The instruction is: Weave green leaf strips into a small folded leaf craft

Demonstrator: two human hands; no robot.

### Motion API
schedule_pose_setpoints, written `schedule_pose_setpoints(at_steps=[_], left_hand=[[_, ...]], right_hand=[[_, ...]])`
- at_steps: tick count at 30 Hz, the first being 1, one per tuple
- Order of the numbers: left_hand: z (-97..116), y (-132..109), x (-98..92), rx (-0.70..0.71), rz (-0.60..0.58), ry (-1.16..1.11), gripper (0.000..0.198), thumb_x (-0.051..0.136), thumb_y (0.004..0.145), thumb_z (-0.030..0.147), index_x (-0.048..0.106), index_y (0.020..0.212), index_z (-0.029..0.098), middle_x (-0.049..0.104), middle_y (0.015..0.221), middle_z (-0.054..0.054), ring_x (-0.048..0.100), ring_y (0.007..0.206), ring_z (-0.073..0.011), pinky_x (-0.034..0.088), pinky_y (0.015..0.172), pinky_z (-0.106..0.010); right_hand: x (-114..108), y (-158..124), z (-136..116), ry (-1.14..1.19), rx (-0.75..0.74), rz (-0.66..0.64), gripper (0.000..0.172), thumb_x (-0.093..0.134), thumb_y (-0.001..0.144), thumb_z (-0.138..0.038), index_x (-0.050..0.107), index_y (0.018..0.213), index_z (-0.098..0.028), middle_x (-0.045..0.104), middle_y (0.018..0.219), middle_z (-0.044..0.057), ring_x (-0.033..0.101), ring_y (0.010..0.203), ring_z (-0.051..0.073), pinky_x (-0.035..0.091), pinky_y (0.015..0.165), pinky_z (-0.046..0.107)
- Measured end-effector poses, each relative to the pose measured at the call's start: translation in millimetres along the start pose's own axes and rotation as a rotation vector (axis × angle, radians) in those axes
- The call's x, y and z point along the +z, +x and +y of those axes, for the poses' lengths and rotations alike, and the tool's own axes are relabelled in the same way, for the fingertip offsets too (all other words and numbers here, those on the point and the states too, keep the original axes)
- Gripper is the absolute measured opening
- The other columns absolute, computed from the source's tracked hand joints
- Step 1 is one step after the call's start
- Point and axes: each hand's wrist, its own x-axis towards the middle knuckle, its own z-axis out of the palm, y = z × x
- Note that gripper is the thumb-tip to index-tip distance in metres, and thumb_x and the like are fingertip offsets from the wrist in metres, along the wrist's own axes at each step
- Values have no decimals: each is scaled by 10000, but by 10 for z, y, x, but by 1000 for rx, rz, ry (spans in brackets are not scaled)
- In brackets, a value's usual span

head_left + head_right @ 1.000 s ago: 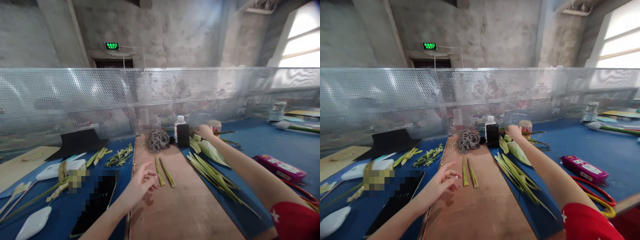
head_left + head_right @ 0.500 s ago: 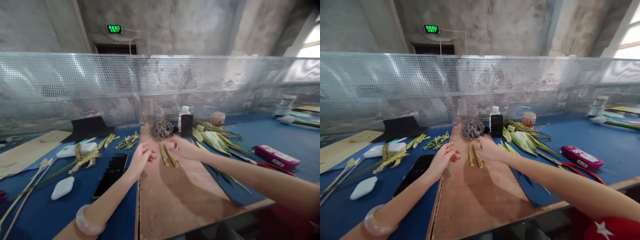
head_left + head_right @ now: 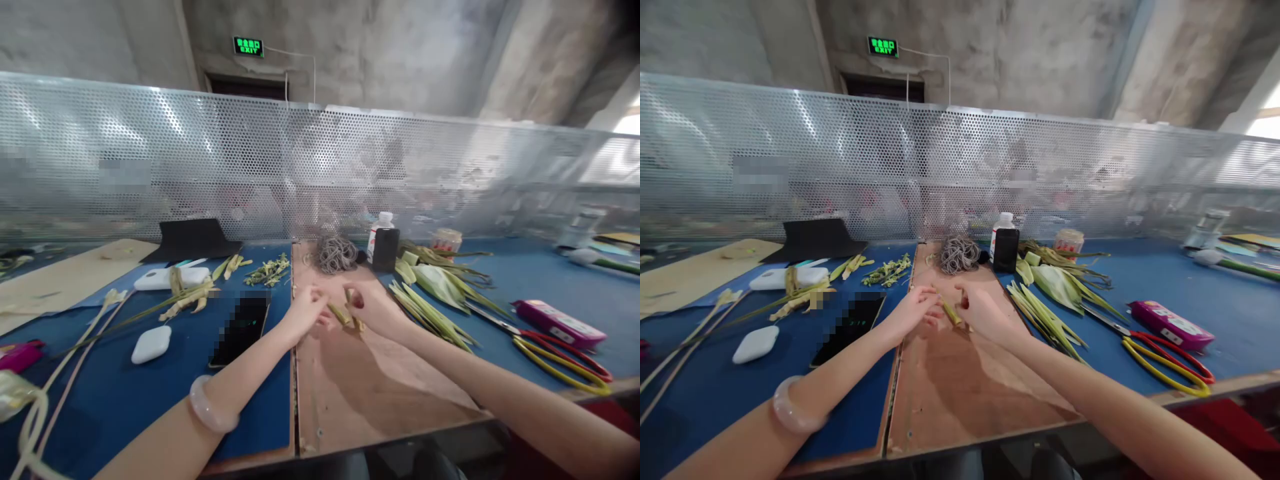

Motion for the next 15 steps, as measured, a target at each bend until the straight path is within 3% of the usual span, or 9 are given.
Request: schedule_pose_setpoints(at_steps=[2, 5, 9, 12, 15], left_hand=[[4, 8, -14, -17, 26, 30, 261, 553, 823, 280, 462, 1018, 133, 617, 954, -127, 612, 596, -112, 433, 450, -189], [2, 19, -34, 15, 63, 132, 250, 546, 812, 256, 474, 1026, 149, 616, 1000, -119, 605, 605, -104, 379, 411, -156], [-54, 37, -33, -13, 4, 186, 233, 565, 782, 226, 522, 991, 132, 630, 915, -115, 604, 601, -117, 404, 438, -177], [-115, 63, -41, -59, -35, 147, 232, 594, 764, 245, 529, 953, 129, 638, 834, -102, 605, 604, -128, 437, 476, -203], [-151, 89, -64, -102, -39, 24, 293, 600, 760, 278, 492, 990, 134, 638, 943, -136, 624, 662, -145, 488, 547, -250]], right_hand=[[-20, 20, -4, -149, -18, 14, 429, 482, 785, -146, 515, 1213, -146, 635, 789, 46, 562, 655, 148, 362, 588, 232], [-74, 111, 67, -318, -12, 30, 252, 495, 810, -183, 631, 1018, -142, 643, 845, 108, 574, 728, 183, 362, 607, 251], [-69, 259, 114, -340, 3, -74, 117, 605, 750, -254, 671, 766, -158, 622, 602, 66, 556, 577, 164, 325, 510, 232], [-16, 333, 23, -325, -15, -120, 120, 598, 742, -239, 647, 674, -154, 626, 578, 51, 536, 516, 136, 290, 473, 221], [12, 364, -127, -270, -39, -126, 207, 528, 806, -262, 633, 665, -154, 633, 588, 49, 526, 496, 121, 282, 475, 217]])
